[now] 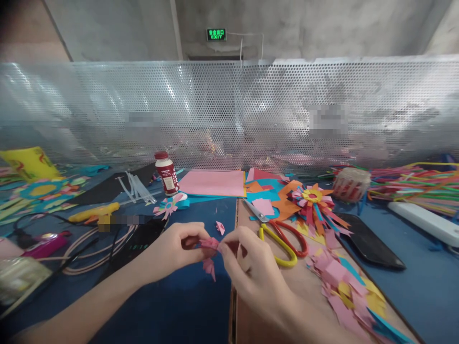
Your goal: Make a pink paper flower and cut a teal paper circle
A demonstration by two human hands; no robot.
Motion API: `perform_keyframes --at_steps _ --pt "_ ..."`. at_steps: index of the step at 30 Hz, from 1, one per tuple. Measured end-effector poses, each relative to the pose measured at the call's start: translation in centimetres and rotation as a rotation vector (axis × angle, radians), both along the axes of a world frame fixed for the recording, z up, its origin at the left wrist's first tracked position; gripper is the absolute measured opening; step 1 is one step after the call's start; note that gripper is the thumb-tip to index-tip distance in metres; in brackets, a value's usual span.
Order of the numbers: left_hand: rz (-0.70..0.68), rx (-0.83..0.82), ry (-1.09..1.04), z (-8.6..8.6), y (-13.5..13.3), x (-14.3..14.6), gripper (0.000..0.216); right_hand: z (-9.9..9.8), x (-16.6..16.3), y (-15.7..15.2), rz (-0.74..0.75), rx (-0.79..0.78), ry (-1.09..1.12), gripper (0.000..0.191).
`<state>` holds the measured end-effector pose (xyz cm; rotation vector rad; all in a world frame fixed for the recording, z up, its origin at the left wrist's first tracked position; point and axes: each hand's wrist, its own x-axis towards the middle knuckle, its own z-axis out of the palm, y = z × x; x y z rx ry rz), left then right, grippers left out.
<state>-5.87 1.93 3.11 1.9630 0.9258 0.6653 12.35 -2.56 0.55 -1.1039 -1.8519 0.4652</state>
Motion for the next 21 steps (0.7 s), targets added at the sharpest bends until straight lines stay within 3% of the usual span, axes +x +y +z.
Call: perform_keyframes --at_steps 6,11,15,21 --pt "0.003 0.058 0.058 -0.42 -0.01 -0.06 0.012 0.6 -0.07 0.41 0.066 0.149 -0.22 0.005" --pt "-0.035 0.031 0.095 -0.16 -0.35 -0.01 0.018 0.09 0.51 0.77 0.093 0.252 -0.343 0.018" --pt "-0.085 -0.069 0.105 -0.06 -0.43 -0.1 0.028 0.18 0.73 0.59 0.105 0.186 -0.302 0.025" --pt "-0.198 -0.177 0.084 0.14 -0.29 -0.32 0.026 0.72 0.4 -0.18 0.138 -0.012 -0.192 0.029"
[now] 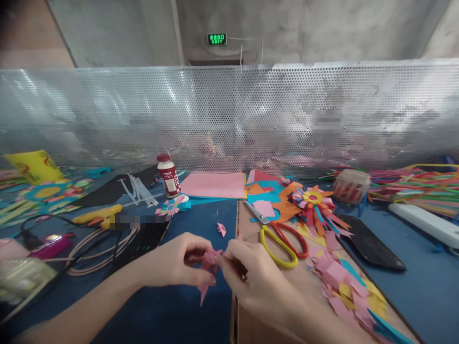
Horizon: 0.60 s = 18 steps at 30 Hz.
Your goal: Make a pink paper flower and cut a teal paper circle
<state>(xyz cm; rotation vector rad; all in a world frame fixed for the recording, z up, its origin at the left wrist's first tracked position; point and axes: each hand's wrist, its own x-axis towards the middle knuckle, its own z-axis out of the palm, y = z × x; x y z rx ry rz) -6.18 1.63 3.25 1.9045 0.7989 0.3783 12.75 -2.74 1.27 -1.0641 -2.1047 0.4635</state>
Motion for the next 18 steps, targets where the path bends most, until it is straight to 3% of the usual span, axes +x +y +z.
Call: perform_keyframes --at_steps 11,18 --pt "-0.041 -0.164 0.036 -0.1 0.87 -0.64 0.029 -0.07 0.16 0.23 -0.025 -0.068 0.135 0.031" --pt "-0.006 -0.195 0.031 -0.5 1.04 -0.59 0.028 -0.34 0.09 0.94 -0.043 -0.081 0.063 0.032"
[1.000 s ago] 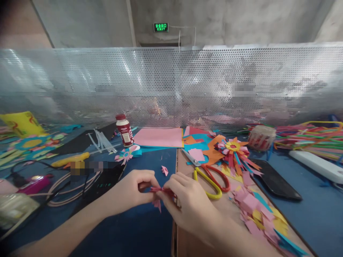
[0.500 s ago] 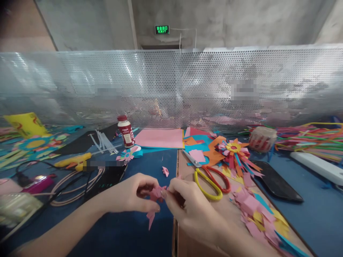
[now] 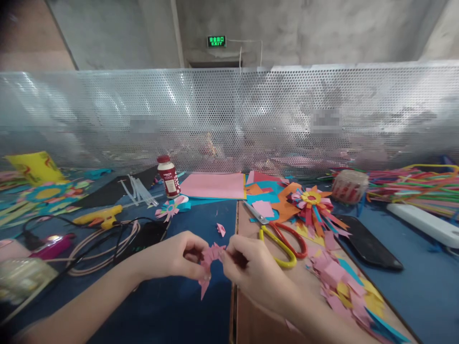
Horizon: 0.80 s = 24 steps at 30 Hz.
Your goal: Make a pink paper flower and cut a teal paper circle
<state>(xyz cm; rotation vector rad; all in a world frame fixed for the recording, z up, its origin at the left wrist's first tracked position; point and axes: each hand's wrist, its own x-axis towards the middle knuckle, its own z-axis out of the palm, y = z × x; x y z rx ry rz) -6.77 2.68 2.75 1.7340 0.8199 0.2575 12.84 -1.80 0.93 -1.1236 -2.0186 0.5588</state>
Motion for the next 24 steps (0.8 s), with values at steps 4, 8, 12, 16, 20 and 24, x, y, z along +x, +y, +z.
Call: perform_keyframes --at_steps 4,8,12,16,20,24 --pt "0.011 0.043 -0.043 0.1 0.1 0.1 0.024 0.3 0.4 0.3 0.095 -0.048 0.017 0.033" --pt "0.075 0.096 -0.139 0.2 0.3 0.1 0.023 0.6 0.5 0.1 0.065 -0.062 0.059 0.036" --pt "0.098 0.259 -0.059 0.4 0.2 0.1 0.031 0.6 0.5 0.3 -0.027 -0.063 0.012 0.03" --pt "0.074 0.617 -0.05 0.5 -0.3 0.2 0.049 0.2 1.1 0.8 -0.016 0.162 -0.257 0.021" --pt "-0.028 0.754 -0.062 0.2 -0.3 0.2 0.017 -0.3 1.4 1.0 0.08 0.286 -0.435 0.019" --pt "-0.02 0.796 -0.067 0.0 0.0 0.1 0.006 -0.3 1.3 0.9 0.049 0.362 -0.475 0.019"
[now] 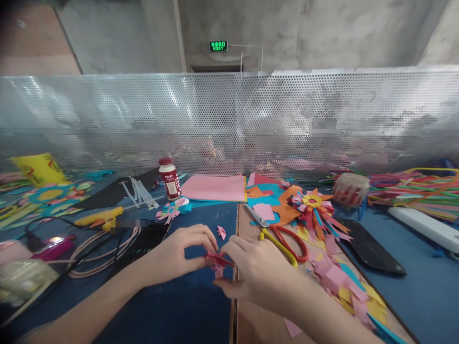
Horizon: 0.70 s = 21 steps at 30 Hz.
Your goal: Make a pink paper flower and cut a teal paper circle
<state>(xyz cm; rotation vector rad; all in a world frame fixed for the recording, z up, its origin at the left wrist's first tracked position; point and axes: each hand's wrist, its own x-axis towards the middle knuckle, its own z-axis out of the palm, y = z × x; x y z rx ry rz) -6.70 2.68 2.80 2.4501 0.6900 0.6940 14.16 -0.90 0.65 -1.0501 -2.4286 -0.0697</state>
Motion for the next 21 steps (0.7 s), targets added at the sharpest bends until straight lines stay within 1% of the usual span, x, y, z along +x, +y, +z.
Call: perform_keyframes --at_steps 2,5,7,9,11,12,15,16,19,21 --pt "0.007 0.008 -0.003 0.02 0.0 -0.04 0.007 0.19 -0.04 -0.09 -0.005 0.002 0.009 0.018" --pt "0.011 0.058 0.026 0.05 -0.27 0.02 0.005 0.47 -0.15 -0.31 0.03 -0.062 0.048 0.014" --pt "0.015 0.118 0.069 0.02 -0.49 0.14 0.013 0.52 -0.27 -0.45 0.05 -0.07 0.043 0.018" --pt "0.011 0.179 0.109 -0.04 -0.6 0.29 0.015 0.45 -0.42 -0.52 0.071 -0.035 0.005 0.02" --pt "0.008 0.23 0.104 -0.08 -0.55 0.39 0.01 0.34 -0.5 -0.46 0.079 0.008 -0.007 0.017" --pt "0.015 0.254 0.082 -0.06 -0.48 0.41 0.008 0.29 -0.5 -0.38 0.074 0.027 0.003 0.016" --pt "0.045 0.345 -0.034 0.12 -0.28 0.33 0.008 0.24 -0.29 -0.08 0.045 0.096 0.039 0.027" --pt "0.051 0.378 -0.072 0.21 -0.25 0.28 0.007 0.25 -0.18 0.0 0.042 0.126 0.043 0.028" --pt "0.056 0.436 -0.119 0.37 -0.28 0.18 0.008 0.35 0.08 0.12 0.063 0.174 0.056 0.015" --pt "0.062 0.442 -0.101 0.32 -0.37 0.17 0.009 0.43 0.13 0.08 0.077 0.169 0.073 0.012"
